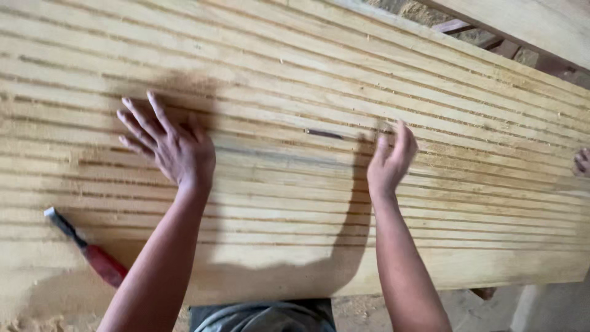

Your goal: The person sands a large wooden board with a sanding block, moving back and forth along the grain. The person uses both hands to apply pressure and guide the sanding block across the surface.

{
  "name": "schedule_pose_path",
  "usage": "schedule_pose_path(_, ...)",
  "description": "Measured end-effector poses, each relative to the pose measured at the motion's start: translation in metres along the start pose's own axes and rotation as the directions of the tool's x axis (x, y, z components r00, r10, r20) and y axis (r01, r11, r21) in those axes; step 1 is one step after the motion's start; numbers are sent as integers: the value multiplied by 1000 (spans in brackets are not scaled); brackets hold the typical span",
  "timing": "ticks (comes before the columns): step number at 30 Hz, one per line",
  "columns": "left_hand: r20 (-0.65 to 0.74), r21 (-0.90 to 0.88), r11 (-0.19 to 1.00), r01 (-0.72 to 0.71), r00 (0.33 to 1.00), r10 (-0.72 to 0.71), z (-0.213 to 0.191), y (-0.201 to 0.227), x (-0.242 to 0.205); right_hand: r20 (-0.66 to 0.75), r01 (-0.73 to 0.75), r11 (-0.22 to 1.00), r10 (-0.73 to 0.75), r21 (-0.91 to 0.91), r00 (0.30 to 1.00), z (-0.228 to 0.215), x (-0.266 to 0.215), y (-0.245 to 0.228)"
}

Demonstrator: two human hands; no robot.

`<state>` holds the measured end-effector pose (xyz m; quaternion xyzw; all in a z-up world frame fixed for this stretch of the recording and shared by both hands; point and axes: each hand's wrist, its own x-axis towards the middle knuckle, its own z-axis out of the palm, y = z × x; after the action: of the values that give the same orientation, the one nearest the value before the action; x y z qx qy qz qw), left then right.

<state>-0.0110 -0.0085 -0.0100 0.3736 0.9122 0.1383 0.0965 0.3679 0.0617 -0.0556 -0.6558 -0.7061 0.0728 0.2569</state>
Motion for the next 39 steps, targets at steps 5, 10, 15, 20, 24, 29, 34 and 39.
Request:
schedule_pose_path(5, -35, -167, 882, -441, 897, 441, 19, -14, -19, -166, -309, 942, 287, -129, 943, 20, -40, 35)
schedule_pose_path(10, 53, -355, 701, -619, 735, 676, 47, 20, -53, -99, -389, 916, 380, -100, 920, 25, -31, 49)
schedule_pose_path(15, 103, -394, 690, -607, 717, 689, 47, 37, -58, -70, -362, 920, 355, -152, 932, 14, -35, 35)
schedule_pose_path(20, 148, -412, 703, -580, 719, 680, 39, 34, -62, -22, -365, 925, 365, -108, 931, 17, -38, 34)
schedule_pose_path(24, 164, -387, 715, -582, 720, 675, 38, 42, -57, -28, -365, 921, 364, -135, 931, 16, -32, 29)
schedule_pose_path(29, 123, -424, 689, -588, 717, 687, 41, 63, -55, -16, -364, 927, 364, -89, 931, 14, -28, 25)
schedule_pose_path(34, 63, -446, 478, -757, 506, 860, 60, 114, -45, -13, -360, 927, 360, -106, 933, 11, -26, 19)
schedule_pose_path(39, 30, -473, 373, -798, 409, 912, 67, 135, -29, 12, -389, 921, 390, -14, 921, 7, -21, 16)
